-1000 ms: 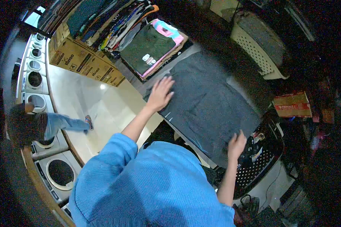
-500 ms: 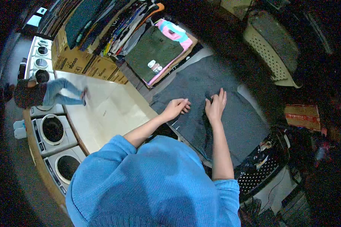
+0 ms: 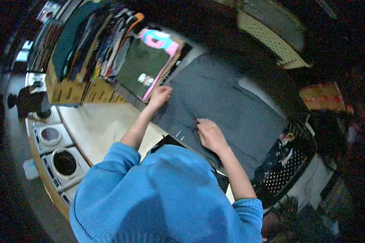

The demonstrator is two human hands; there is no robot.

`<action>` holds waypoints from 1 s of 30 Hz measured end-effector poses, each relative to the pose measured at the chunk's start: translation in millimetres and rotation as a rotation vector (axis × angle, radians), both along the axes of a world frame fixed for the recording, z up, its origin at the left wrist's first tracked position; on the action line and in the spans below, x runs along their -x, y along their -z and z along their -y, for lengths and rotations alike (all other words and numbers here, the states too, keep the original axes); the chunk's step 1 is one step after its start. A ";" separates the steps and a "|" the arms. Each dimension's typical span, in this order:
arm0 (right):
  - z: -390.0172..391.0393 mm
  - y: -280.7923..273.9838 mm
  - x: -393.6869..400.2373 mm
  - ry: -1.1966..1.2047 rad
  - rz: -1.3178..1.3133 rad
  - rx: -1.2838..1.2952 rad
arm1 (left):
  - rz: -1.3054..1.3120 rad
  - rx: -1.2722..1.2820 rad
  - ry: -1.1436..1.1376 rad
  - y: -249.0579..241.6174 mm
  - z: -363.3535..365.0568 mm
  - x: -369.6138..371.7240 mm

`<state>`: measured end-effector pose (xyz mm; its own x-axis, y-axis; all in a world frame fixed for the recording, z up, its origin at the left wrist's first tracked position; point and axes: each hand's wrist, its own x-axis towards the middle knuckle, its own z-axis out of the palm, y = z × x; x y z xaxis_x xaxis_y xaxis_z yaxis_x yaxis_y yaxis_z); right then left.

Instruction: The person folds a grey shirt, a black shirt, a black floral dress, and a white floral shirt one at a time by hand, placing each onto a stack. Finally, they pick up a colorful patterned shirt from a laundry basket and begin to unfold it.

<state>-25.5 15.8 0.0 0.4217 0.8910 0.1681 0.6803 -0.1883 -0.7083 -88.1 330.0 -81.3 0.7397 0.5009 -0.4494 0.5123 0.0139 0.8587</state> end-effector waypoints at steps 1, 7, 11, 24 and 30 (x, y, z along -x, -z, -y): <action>6.6 -4.6 -11.8 0.094 -0.030 -0.029 | 0.099 -0.280 0.005 -14.1 8.4 -8.4; 135.9 13.7 -142.6 0.723 0.459 0.389 | 0.286 -0.642 0.247 -32.9 14.1 -110.5; 182.3 24.6 -165.5 0.710 0.396 0.642 | 0.223 -0.764 0.264 -16.4 16.8 -205.4; 273.1 -42.2 -121.2 0.759 0.348 0.800 | 0.137 0.260 0.463 -90.1 34.7 -229.5; 296.5 -26.9 -23.1 0.779 0.609 0.566 | 0.327 -0.580 0.821 -112.4 1.9 -83.6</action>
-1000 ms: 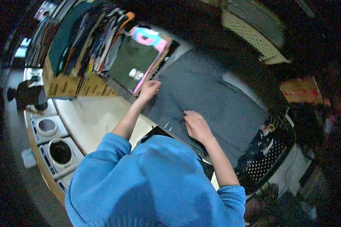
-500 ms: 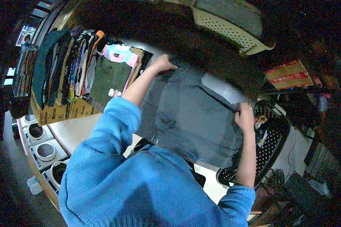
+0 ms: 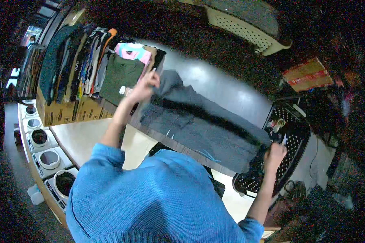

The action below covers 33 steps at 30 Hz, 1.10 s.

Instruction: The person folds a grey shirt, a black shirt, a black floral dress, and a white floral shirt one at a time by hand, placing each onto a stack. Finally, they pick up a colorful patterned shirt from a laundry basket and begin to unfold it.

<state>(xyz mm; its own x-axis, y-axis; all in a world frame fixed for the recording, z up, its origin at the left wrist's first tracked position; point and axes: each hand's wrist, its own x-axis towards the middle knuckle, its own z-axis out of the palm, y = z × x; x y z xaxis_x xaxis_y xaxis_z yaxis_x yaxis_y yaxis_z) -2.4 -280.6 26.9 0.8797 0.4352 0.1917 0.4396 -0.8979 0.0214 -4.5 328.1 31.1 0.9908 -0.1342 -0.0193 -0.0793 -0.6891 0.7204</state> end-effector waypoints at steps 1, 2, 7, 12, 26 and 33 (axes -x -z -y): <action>6.5 15.4 20.7 0.002 -0.083 -0.020 | 0.015 -0.090 -0.124 5.1 10.1 29.8; -3.5 17.3 39.3 -0.005 -0.111 -0.042 | 0.031 -0.180 -0.250 14.0 18.6 54.4; -32.1 28.9 64.9 0.028 -0.205 -0.181 | 0.041 0.094 -0.633 87.7 22.4 77.3; -74.8 32.4 42.9 -0.037 -0.055 -0.204 | 0.033 0.155 -0.892 86.6 44.9 -1.8; -204.4 31.3 -5.8 0.125 -0.330 -0.662 | -0.060 0.239 -0.360 56.7 34.2 -4.6; -351.9 42.9 -42.6 0.113 -0.788 -0.546 | -0.439 -0.236 0.225 36.4 17.9 -8.6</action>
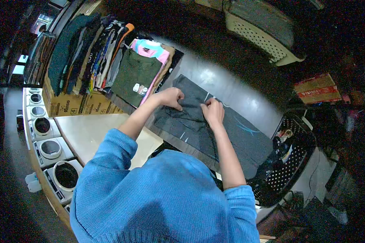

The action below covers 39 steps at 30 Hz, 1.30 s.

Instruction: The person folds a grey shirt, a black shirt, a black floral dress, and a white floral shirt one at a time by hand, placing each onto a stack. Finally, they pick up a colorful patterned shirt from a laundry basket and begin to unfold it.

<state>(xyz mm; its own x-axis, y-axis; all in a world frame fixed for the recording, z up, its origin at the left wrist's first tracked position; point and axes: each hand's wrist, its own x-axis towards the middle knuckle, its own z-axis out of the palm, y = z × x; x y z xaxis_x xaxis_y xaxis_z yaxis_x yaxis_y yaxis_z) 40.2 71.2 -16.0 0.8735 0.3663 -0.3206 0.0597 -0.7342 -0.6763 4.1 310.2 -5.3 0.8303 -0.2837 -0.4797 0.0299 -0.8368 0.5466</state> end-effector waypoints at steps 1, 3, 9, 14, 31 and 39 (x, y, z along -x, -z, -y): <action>-1.8 2.7 -1.9 0.040 -0.021 -0.076 | -0.037 0.026 0.033 -0.1 -4.6 -3.4; -0.1 2.9 -2.0 0.118 -0.066 -0.219 | 0.046 0.285 -0.207 -0.5 -14.2 -4.7; 34.2 39.9 19.4 0.474 -0.168 -0.368 | -0.061 0.548 -0.595 28.6 -13.2 -10.0; 37.6 20.4 35.6 0.550 -0.239 -0.409 | 0.135 0.584 -0.728 34.3 -3.2 2.0; 345.9 74.4 91.9 1.066 0.210 0.134 | 0.577 -0.459 -0.395 49.4 95.3 129.0; 335.8 74.5 96.4 1.006 -0.467 -0.482 | 0.445 -0.443 -0.462 47.7 87.7 144.2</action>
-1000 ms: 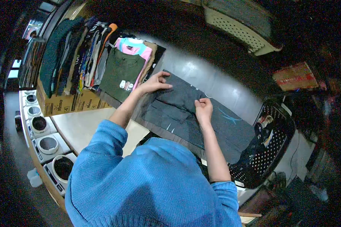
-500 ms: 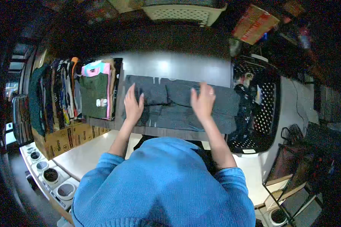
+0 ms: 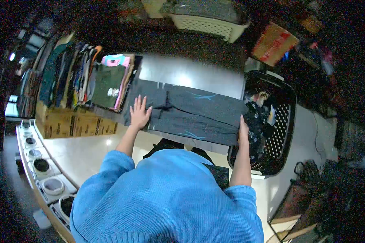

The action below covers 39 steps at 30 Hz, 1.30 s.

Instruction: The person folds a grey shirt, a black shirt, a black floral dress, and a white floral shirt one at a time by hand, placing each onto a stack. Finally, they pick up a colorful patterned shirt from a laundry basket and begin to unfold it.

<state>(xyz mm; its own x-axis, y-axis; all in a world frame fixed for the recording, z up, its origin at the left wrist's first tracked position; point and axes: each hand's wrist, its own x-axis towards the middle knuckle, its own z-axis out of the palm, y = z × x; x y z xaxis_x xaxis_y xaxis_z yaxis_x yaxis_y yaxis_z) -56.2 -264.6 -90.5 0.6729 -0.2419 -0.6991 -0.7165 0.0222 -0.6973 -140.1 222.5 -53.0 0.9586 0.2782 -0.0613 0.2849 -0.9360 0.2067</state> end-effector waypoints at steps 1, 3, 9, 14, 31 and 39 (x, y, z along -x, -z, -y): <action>6.9 11.6 -4.3 -0.026 0.060 -0.043 | -0.083 0.004 -0.010 -2.5 -0.7 -1.9; 15.2 27.0 -14.1 -0.083 0.146 0.121 | -0.132 0.012 -0.039 -3.0 -0.7 -4.7; 16.8 -0.2 -20.3 -0.051 0.116 0.063 | -0.157 0.068 -0.090 -2.1 5.9 -4.8; 28.7 -49.1 -32.3 0.065 -0.088 -0.523 | -0.124 0.083 -0.030 1.6 1.6 -0.3; -346.1 -205.2 -7.7 -0.608 0.371 -0.261 | -0.316 1.904 -0.342 21.3 -128.1 -21.2; -226.9 -32.1 -4.7 -0.571 0.557 0.886 | -0.059 1.384 -0.261 7.6 -102.3 -17.3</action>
